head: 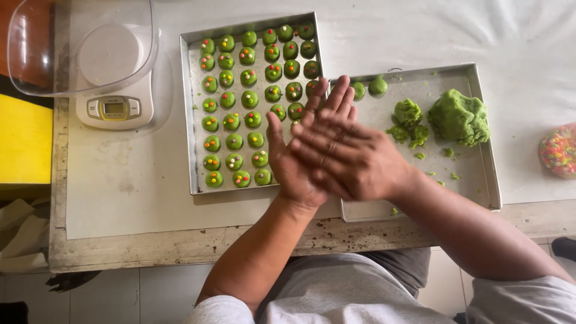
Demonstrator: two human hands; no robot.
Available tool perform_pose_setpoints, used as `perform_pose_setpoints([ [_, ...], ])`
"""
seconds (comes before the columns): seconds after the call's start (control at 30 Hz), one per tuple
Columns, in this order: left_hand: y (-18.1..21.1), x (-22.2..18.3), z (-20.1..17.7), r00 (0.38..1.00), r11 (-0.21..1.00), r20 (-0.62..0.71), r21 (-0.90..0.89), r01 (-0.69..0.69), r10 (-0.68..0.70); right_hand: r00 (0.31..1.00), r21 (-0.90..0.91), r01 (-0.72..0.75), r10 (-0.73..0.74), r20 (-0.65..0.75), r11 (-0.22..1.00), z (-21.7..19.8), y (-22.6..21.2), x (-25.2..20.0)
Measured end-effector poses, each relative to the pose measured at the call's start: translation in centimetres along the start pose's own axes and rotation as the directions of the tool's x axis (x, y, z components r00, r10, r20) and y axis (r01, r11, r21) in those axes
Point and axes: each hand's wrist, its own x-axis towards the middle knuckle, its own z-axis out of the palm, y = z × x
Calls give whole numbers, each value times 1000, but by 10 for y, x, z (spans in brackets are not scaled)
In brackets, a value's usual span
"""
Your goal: Shaping green cookie dough into small balls by hand and arranging them on a baking tray.
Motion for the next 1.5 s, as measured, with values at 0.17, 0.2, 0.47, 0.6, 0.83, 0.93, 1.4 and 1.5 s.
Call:
perform_pose_setpoints([
  [0.17,11,3,10,986,986,22,-26,-166,166,994,-68,-74,68,-85,995,-7,9,-8],
  [0.2,12,3,9,978,978,34,-26,-205,206,997,-72,-39,34,-73,997,-7,9,-12],
  [0.47,9,2,9,987,987,37,-45,-152,154,990,95,124,-117,-76,988,-7,8,-8],
  [0.6,5,0,7,991,993,105,-81,-81,89,982,135,188,-186,-32,973,-3,3,-10],
  [0.83,7,5,12,983,982,-9,-28,-185,185,996,105,-19,29,-87,994,-5,17,-22],
  [0.93,0,3,3,987,989,-51,15,-149,149,991,85,-77,85,-100,993,2,19,-21],
  [1.4,-19,-10,-36,961,973,153,71,220,-229,901,107,-316,263,345,943,-14,-29,14],
  [1.5,-30,-38,-22,981,982,75,72,172,-177,833,-100,-306,317,453,947,-27,-10,16],
])
